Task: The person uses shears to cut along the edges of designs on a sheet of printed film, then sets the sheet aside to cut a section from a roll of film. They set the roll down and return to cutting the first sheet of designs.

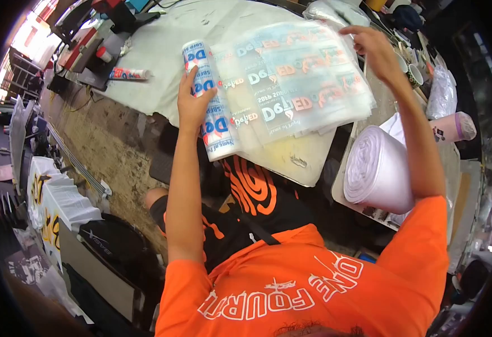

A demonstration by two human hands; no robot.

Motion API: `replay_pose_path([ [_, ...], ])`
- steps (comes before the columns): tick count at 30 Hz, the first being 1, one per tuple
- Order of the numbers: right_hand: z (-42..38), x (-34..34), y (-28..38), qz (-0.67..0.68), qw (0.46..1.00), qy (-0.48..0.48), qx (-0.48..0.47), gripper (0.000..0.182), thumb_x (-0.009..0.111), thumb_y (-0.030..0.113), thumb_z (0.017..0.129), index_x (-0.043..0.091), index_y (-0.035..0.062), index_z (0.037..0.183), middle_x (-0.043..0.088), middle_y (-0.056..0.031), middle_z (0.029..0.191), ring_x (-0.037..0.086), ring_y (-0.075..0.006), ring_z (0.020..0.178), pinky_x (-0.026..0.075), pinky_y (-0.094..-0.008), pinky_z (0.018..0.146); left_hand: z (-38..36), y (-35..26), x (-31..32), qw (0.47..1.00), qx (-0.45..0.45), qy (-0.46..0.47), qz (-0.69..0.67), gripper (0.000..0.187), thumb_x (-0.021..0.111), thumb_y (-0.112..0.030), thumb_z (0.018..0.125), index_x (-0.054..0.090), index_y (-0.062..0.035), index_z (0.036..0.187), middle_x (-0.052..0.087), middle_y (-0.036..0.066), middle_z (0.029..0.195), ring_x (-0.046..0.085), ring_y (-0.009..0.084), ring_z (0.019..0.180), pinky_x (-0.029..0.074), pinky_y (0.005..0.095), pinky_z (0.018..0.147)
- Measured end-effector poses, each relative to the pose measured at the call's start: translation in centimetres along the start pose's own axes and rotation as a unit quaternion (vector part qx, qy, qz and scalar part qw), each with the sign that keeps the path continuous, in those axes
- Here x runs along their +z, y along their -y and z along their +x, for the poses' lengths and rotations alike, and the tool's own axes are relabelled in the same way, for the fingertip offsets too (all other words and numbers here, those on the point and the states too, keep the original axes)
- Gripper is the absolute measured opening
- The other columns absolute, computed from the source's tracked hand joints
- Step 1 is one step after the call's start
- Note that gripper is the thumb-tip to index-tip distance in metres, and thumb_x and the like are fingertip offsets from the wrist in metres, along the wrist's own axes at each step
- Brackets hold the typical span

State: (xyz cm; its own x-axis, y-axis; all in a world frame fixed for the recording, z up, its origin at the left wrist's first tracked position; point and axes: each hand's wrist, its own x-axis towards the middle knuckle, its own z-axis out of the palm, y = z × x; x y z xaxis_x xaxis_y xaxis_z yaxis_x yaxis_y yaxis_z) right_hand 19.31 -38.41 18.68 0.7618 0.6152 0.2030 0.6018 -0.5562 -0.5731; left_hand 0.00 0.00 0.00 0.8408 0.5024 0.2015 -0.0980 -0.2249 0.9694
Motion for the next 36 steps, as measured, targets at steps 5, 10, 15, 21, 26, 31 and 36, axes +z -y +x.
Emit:
replay_pose_path([
  [5,-9.4,-2.6,10.0,0.155,0.982,0.056,-0.089,0.053,0.043,0.010,0.086,0.071,-0.0041,0.128,0.062,-0.0091,0.103,0.059,-0.0167,0.095,0.047,-0.0283,0.090,-1.5,0.0,-0.6,1.000,-0.013,-0.007,-0.024,0.083,0.077,-0.004,0.076,0.051,-0.0081,0.155,0.037,0.021,0.164,0.054,0.0295,0.137,0.052,0.0376,0.107],
  [10,-22.8,6.7,11.2,0.450,0.859,0.184,0.163,0.068,0.063,0.005,0.093,0.038,0.0071,0.155,0.059,-0.0066,0.103,0.059,-0.0136,0.093,0.050,-0.0278,0.084,-1.7,-0.2,0.3,0.999,0.018,-0.011,-0.026,0.080,0.075,-0.011,0.073,0.056,-0.0095,0.151,0.032,0.030,0.164,0.052,0.0349,0.139,0.051,0.0392,0.108],
  [15,-32.5,15.1,10.6,0.582,0.719,0.172,0.340,0.077,0.071,-0.003,0.094,0.030,0.0076,0.158,0.057,-0.0043,0.097,0.058,-0.0090,0.083,0.050,-0.0223,0.072,-1.9,0.7,-0.4,0.998,0.062,0.031,0.004,0.074,0.075,-0.007,0.079,0.057,-0.0106,0.152,0.023,0.027,0.170,0.046,0.0311,0.146,0.049,0.0368,0.109],
  [21,-32.4,15.9,10.8,0.537,0.783,0.171,0.262,0.075,0.064,0.024,0.105,0.021,0.0063,0.164,0.052,-0.0019,0.095,0.051,-0.0088,0.078,0.047,-0.0243,0.071,-1.7,1.1,0.8,0.994,0.047,-0.004,0.102,0.073,0.082,-0.023,0.077,0.062,-0.0195,0.148,0.030,0.033,0.166,0.040,0.0439,0.147,0.038,0.0479,0.119],
  [26,-28.9,16.6,11.7,0.464,0.814,0.226,0.267,0.069,0.055,0.031,0.109,0.023,0.0060,0.165,0.052,-0.0026,0.092,0.052,-0.0106,0.077,0.047,-0.0258,0.076,-2.1,0.1,1.8,0.991,0.003,-0.023,0.132,0.074,0.080,-0.028,0.077,0.062,-0.0196,0.148,0.030,0.034,0.165,0.038,0.0467,0.147,0.036,0.0499,0.119],
  [31,-26.7,18.2,12.0,0.403,0.846,0.203,0.285,0.063,0.052,0.025,0.110,0.026,0.0063,0.165,0.048,-0.0005,0.080,0.050,-0.0103,0.071,0.046,-0.0272,0.068,-2.2,0.1,1.4,0.999,-0.037,-0.018,0.024,0.076,0.074,-0.031,0.076,0.060,-0.0195,0.150,0.030,0.033,0.166,0.032,0.0420,0.154,0.010,0.0530,0.128],
  [36,-25.7,19.3,12.4,0.425,0.840,0.175,0.289,0.061,0.051,0.019,0.110,0.027,0.0069,0.165,0.045,0.0008,0.074,0.046,-0.0084,0.065,0.044,-0.0269,0.062,-3.0,0.4,1.4,0.997,0.054,-0.001,0.063,0.075,0.075,-0.030,0.078,0.058,-0.0194,0.151,0.033,0.031,0.165,0.035,0.0395,0.154,-0.002,0.0572,0.128],
])
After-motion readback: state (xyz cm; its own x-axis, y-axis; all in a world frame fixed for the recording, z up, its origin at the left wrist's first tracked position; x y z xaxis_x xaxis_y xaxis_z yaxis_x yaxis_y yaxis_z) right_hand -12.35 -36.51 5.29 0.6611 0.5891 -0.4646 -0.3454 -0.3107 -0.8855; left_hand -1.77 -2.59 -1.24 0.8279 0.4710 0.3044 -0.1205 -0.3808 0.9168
